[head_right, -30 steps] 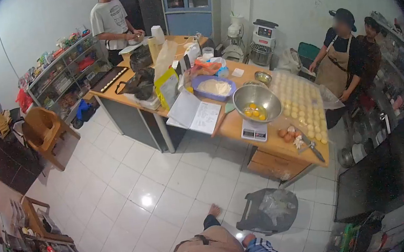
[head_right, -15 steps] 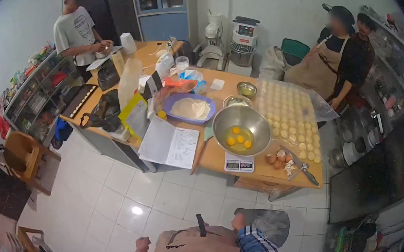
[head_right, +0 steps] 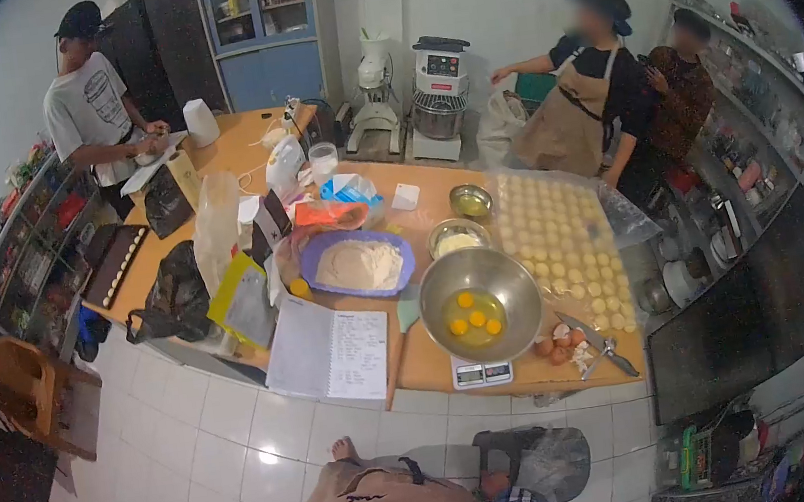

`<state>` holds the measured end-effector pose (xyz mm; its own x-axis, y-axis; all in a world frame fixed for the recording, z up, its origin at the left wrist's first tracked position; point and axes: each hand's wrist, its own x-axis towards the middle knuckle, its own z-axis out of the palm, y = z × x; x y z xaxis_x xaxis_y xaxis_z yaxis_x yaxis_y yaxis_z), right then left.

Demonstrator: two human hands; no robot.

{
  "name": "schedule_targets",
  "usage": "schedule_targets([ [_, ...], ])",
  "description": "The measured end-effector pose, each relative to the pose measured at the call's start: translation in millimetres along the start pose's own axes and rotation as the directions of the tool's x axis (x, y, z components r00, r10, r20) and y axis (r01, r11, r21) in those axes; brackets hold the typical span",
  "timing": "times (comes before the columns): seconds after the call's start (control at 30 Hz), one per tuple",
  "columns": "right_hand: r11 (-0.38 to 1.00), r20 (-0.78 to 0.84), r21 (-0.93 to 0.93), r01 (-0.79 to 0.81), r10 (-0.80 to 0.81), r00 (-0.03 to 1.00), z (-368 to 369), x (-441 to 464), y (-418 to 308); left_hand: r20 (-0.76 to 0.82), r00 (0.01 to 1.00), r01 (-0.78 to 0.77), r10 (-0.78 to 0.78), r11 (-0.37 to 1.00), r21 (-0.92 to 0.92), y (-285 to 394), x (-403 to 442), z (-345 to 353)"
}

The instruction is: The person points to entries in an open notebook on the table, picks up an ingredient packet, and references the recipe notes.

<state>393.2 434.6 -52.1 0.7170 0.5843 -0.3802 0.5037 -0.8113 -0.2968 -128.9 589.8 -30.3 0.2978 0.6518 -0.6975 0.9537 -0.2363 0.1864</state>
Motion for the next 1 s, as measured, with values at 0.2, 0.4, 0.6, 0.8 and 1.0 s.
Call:
schedule_targets([
  [0.2, 0.989, -0.100, 0.095, 0.110, -0.101, 0.990, -5.6, -4.1, -116.9, -0.308, 0.947, 0.018, -0.093, 0.971, -0.237, -49.5, 80.8, -97.9],
  [0.4, 0.972, -0.112, 0.164, 0.168, -0.151, 0.982, -21.4, 0.9, -216.3, -0.309, 0.917, -0.021, -0.253, 0.742, -0.670, -59.3, 93.0, -192.0],
  [0.6, 0.963, -0.150, 0.254, 0.091, -0.053, 0.987, -8.2, -13.5, -243.3, -0.094, 0.988, -0.090, 0.121, 0.955, 0.282, -90.7, 101.2, -187.0],
  [0.8, 0.997, 0.057, 0.077, -0.022, 0.017, 0.998, -7.4, -25.7, -242.2, 0.069, 0.995, -0.089, 0.074, 0.963, 0.254, -91.3, 97.6, -189.7],
  [1.0, 0.811, 0.083, -0.300, 0.501, -0.501, 0.861, 40.6, -8.9, -212.1, -0.040, 0.990, -0.117, 0.133, 0.954, 0.275, -99.6, 121.3, -210.0],
])
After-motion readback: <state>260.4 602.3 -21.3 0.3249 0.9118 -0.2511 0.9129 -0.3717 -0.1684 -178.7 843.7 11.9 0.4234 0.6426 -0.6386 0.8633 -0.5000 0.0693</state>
